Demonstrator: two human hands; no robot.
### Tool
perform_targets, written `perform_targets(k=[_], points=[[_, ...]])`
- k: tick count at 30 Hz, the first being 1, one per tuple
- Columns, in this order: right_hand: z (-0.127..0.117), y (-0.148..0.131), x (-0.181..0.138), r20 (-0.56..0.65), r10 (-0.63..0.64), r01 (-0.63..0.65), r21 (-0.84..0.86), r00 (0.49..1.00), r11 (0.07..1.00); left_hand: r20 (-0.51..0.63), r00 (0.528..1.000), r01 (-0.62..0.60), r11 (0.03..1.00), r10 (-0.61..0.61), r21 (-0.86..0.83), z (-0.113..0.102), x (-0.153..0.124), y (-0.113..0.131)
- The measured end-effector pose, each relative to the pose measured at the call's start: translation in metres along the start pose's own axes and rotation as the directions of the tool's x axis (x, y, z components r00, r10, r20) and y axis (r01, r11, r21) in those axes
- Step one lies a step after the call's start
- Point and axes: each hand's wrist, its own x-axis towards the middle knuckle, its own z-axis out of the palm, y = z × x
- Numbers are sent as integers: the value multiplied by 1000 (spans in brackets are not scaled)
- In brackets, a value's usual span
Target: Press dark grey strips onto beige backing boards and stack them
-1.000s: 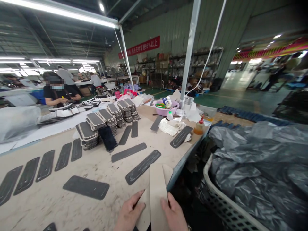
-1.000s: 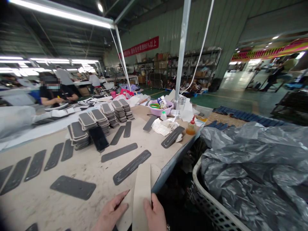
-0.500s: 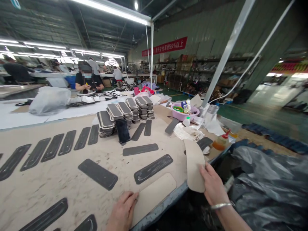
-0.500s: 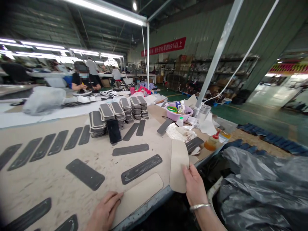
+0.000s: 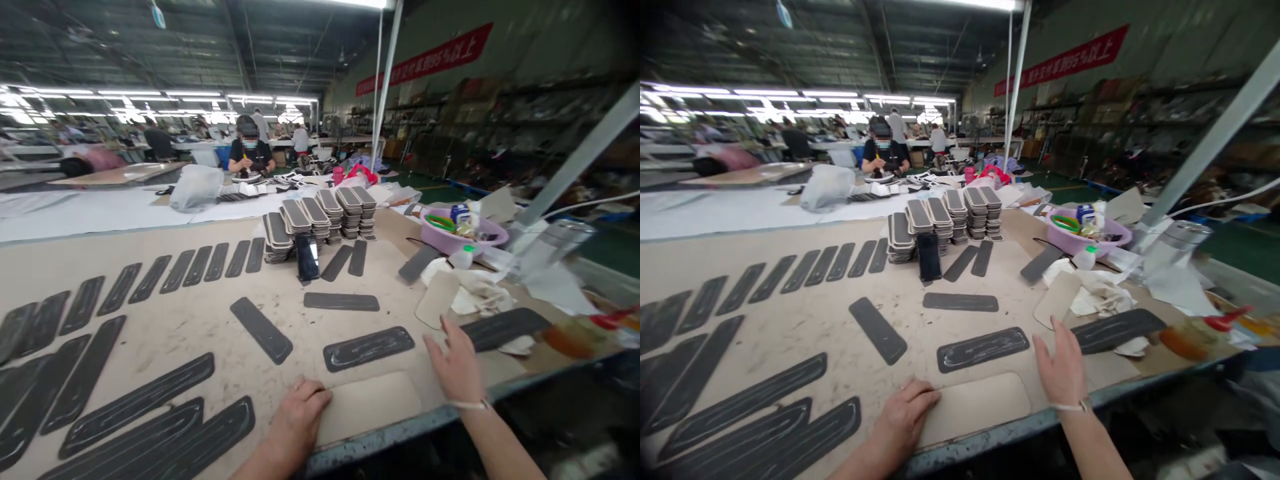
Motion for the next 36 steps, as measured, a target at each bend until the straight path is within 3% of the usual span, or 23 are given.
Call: perform_targets(k=[5, 8, 10, 14, 18, 23, 30, 33, 36], points=[[7, -26, -112, 122, -326, 319, 73, 938, 945, -31, 998, 46, 998, -45, 36, -21, 3, 10], [11, -23, -144, 161, -427, 414, 112, 890, 904, -28, 996, 85, 986, -82, 146, -48, 3, -1], [13, -21, -153, 173, -425, 412, 107, 889, 905, -12, 987, 160, 951, -163, 263, -66, 5, -15], [13, -24, -156, 175, -349, 337, 96, 921, 937, 102, 946, 228, 857, -307, 463, -85, 15, -40], [10, -28, -157, 203, -313, 295, 114, 928, 949, 201, 915, 189, 813, -349, 551, -82, 22, -46], [-2, -38, -156, 233, -287, 249, 177, 929, 952, 212, 903, 194, 794, -374, 576, -75, 30, -46], [-19, -56, -156, 93, -149, 118, 278, 984, 953, 180, 907, 221, 793, -382, 568, -85, 49, -44], [-26, -68, -155, 157, 16, -82, 425, 987, 901, 71, 928, 302, 848, -366, 436, -110, 50, -30], [-26, -90, -149, 342, 159, -342, 583, 926, 737, -104, 899, 425, 905, -426, -33, -141, 46, -5]])
